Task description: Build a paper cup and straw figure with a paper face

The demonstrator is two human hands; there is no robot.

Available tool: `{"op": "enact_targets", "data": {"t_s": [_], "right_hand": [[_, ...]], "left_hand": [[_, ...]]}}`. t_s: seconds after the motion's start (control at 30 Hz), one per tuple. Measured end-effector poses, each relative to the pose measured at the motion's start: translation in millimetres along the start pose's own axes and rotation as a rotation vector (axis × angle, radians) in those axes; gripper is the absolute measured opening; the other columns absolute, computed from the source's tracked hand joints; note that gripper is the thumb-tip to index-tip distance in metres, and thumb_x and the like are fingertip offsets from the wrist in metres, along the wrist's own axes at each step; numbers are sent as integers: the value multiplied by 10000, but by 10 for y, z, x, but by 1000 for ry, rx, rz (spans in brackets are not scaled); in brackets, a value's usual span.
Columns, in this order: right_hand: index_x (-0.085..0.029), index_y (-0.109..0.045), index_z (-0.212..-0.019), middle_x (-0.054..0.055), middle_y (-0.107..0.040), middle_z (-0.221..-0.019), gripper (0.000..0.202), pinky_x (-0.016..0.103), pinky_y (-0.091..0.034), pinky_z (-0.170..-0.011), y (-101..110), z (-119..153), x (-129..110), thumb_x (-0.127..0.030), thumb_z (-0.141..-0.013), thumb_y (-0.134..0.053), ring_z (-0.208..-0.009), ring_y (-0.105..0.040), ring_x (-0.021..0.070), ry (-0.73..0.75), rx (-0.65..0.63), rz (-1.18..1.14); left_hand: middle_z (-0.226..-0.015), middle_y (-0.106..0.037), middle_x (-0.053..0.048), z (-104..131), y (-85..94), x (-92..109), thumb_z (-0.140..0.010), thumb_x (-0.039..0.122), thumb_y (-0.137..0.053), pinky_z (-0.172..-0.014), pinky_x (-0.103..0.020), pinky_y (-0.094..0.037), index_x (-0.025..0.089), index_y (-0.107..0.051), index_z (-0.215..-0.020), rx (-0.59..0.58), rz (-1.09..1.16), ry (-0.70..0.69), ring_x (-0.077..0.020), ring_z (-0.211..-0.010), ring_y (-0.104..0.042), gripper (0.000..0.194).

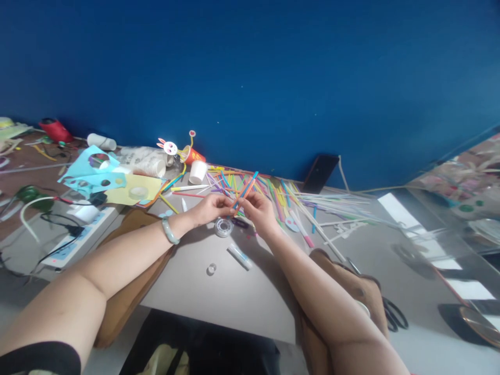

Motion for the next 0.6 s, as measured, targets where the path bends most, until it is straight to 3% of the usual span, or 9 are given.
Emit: {"op": "enact_targets", "data": {"t_s": [0.3,0.4,0.5,0.6], "right_hand": [[-188,-630,-751,-57,-517,-541,338,231,-269,-451,2,-17,42,-506,-720,-740,-457,-353,66,-33,-62,27],[-196,-603,-771,-48,-548,-576,333,232,-268,-445,4,-22,47,-513,-749,-703,-450,-357,66,-21,7,-3],[-213,-549,-751,-60,-511,-556,335,231,-273,-437,26,-32,49,-529,-777,-660,-441,-352,71,-39,135,-23],[-217,-523,-718,-75,-455,-518,329,225,-273,-430,58,-42,50,-516,-783,-643,-432,-341,69,-65,218,-30]], "left_hand": [[-664,-669,-29,-16,-31,31,-604,417,-889,-572,-240,-427,133,-700,-720,13,3,8,-120,-582,-573,360],[-619,-633,-22,-1,-36,46,-717,470,-805,-554,-240,-407,141,-676,-691,46,-79,-35,-122,-563,-552,355],[-583,-585,-11,19,8,82,-858,458,-660,-550,-232,-377,155,-632,-632,180,-256,-138,-117,-562,-513,380],[-642,-616,-11,-4,175,185,-869,338,-639,-593,-227,-391,166,-659,-705,388,-403,-234,-129,-613,-531,239]]}}
Point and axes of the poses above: each hand's wrist, its own z-axis away from the middle knuckle, its own y-axis out of the back of the hand, x = y × z, the point moved 2 cm from there along -z, towards the middle knuckle
